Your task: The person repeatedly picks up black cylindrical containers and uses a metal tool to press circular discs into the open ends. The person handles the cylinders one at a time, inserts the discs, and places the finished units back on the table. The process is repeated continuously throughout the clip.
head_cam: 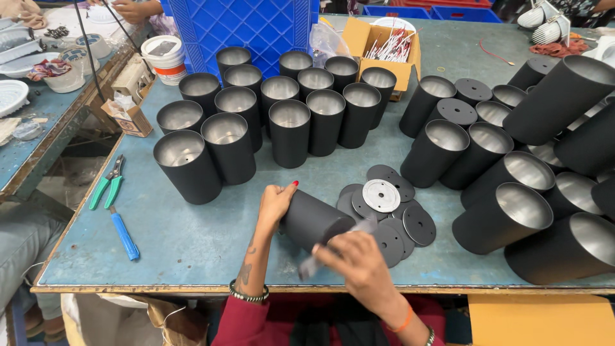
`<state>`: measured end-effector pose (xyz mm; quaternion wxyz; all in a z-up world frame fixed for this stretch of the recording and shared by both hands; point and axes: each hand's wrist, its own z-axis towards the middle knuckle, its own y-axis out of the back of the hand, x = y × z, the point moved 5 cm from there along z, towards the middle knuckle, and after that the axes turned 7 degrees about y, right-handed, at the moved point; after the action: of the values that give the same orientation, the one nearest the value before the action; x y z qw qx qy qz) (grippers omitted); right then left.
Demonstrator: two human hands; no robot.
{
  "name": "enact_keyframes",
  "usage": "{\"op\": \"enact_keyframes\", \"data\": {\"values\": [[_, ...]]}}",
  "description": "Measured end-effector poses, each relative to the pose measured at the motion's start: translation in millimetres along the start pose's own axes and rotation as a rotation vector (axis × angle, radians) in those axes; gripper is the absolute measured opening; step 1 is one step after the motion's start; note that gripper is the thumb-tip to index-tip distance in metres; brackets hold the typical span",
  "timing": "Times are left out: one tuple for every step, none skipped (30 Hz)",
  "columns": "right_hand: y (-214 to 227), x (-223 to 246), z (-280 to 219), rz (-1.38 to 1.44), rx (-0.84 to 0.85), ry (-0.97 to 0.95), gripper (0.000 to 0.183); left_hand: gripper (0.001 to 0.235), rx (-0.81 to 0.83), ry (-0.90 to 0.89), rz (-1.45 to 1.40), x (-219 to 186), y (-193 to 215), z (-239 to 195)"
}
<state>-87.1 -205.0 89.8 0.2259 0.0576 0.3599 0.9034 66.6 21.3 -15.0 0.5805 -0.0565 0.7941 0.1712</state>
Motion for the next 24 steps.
{"op": "enact_keyframes", "data": {"values": [[-3.0, 1.8, -2.1, 0.030, 0.003, 0.052, 0.042, 0.047, 0.018, 0.005, 0.003, 1.6, -1.6, 5.2], [-5.5, 5.3, -5.1, 0.061, 0.005, 0.104, 0.035, 0.046, 0.029, 0.023, 0.000, 5.2, -2.6, 9.0], [-8.0, 7.8, -7.1, 0.089, 0.006, 0.160, 0.029, 0.045, 0.037, 0.036, -0.004, 7.5, -3.0, 13.5], [-7.7, 2.7, -9.0, 0.161, -0.029, 0.086, 0.028, 0.044, 0.045, 0.050, -0.009, 9.9, -3.4, 17.5], [-6.9, -2.2, -10.8, 0.236, -0.062, 0.015, 0.029, 0.046, 0.025, 0.045, -0.018, 12.1, -2.5, 20.5], [-6.9, -6.5, -11.8, 0.312, -0.094, -0.057, 0.031, 0.048, 0.005, 0.040, -0.028, 14.2, -2.0, 22.7], [-5.9, -9.2, -13.3, 0.388, -0.142, -0.132, 0.033, 0.051, -0.015, 0.038, -0.038, 17.1, -0.8, 23.6], [-4.2, -11.1, -15.0, 0.464, -0.189, -0.208, 0.036, 0.052, -0.034, 0.036, -0.023, 18.9, 0.8, 24.7], [-1.9, -12.8, -17.0, 0.536, -0.238, -0.290, 0.038, 0.054, -0.048, 0.035, -0.005, 20.4, 0.4, 24.6], [-1.8, -16.0, -19.2, 0.502, -0.265, -0.437, 0.039, 0.056, -0.061, 0.033, 0.013, 21.0, -0.1, 24.2], [-2.2, -18.5, -21.5, 0.464, -0.292, -0.584, 0.043, 0.056, -0.079, 0.015, 0.038, 19.7, -1.3, 23.3], [-1.8, -23.0, -24.0, 0.424, -0.318, -0.730, 0.050, 0.055, -0.097, -0.003, 0.063, 18.0, -2.3, 21.8], [-3.5, -26.0, -21.0, 0.536, -0.349, -0.751, 0.056, 0.055, -0.117, -0.019, 0.088, 16.4, -1.5, 20.0], [-6.1, -30.4, -17.3, 0.648, -0.380, -0.769, 0.061, 0.056, -0.116, -0.017, 0.087, 15.3, -2.0, 18.3], [-8.2, -34.0, -14.0, 0.763, -0.410, -0.785, 0.066, 0.056, -0.118, -0.016, 0.086, 14.3, -2.1, 16.3], [-7.0, -35.2, -12.0, 0.717, -0.346, -0.788, 0.067, 0.057, -0.120, -0.014, 0.084, 12.9, -1.7, 14.9], [-4.1, -35.9, -11.9, 0.671, -0.282, -0.790, 0.068, 0.057, -0.118, -0.014, 0.086, 11.9, -1.3, 13.6], [-2.2, -36.3, -11.7, 0.624, -0.218, -0.792, 0.069, 0.057, -0.117, -0.015, 0.087, 10.9, -1.0, 12.6], [0.7, -36.0, -10.0, 0.593, -0.205, -0.751, 0.068, 0.057, -0.113, -0.018, 0.090, 9.8, -1.7, 11.9], [2.8, -35.9, -7.9, 0.561, -0.192, -0.710, 0.067, 0.057, -0.116, -0.014, 0.088, 9.6, -1.8, 10.9], [4.9, -35.0, -5.9, 0.529, -0.180, -0.669, 0.066, 0.058, -0.119, -0.011, 0.088, 9.2, -1.5, 10.1], [4.3, -37.5, -6.3, 0.563, -0.158, -0.707, 0.065, 0.058, -0.122, -0.008, 0.087, 8.8, -1.5, 9.3], [3.0, -41.4, -5.9, 0.599, -0.135, -0.743, 0.064, 0.058, -0.110, -0.011, 0.070, 8.4, -1.6, 8.5], [1.9, -44.1, -6.7, 0.634, -0.111, -0.778, 0.062, 0.057, -0.099, -0.013, 0.052, 8.3, -1.7, 7.4]]}}
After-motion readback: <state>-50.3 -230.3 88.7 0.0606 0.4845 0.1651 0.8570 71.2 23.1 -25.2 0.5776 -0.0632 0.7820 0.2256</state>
